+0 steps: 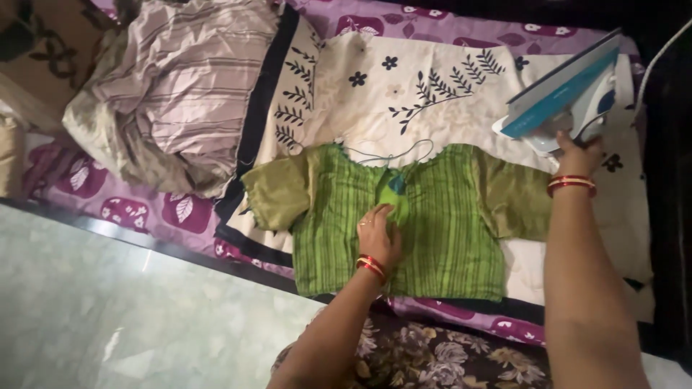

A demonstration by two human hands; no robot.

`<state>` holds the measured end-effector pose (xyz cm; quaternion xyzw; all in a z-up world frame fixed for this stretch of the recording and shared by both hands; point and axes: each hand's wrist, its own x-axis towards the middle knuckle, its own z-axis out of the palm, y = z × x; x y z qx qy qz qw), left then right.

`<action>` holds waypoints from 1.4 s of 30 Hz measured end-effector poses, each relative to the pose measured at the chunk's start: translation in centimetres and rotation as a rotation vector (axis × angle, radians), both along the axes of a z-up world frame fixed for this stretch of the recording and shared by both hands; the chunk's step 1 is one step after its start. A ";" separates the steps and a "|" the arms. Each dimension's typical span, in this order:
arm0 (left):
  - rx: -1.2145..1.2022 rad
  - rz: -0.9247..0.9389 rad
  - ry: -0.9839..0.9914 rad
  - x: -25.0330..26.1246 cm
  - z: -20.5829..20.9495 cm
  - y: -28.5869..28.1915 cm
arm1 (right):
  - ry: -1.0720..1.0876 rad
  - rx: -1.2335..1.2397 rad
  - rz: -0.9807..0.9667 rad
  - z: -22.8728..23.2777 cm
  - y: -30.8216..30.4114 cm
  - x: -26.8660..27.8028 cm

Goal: Iron and fold a green blouse on a bed.

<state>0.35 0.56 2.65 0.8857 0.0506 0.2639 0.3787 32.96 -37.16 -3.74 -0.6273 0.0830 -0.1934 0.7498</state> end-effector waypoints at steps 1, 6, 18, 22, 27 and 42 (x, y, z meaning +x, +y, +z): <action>0.003 0.003 -0.003 0.0 0.0 0.1 | -0.003 0.003 0.003 -0.1 -0.2 -0.1; -0.002 0.077 0.086 0.8 -1.5 0.7 | 0.124 -0.065 -0.074 0.9 -0.2 -1.6; 0.580 0.100 0.225 14.6 -5.3 1.4 | 0.113 -0.003 0.177 -0.7 10.2 -13.5; 0.098 0.037 0.280 12.4 2.7 3.4 | 0.152 -0.100 0.340 -0.7 14.2 -15.2; -0.605 0.051 -0.263 9.0 6.4 9.2 | 0.351 -0.614 0.517 6.1 21.4 -17.0; -0.108 -0.692 0.425 3.7 -20.7 -6.6 | 0.142 -1.072 0.657 9.1 30.2 -11.2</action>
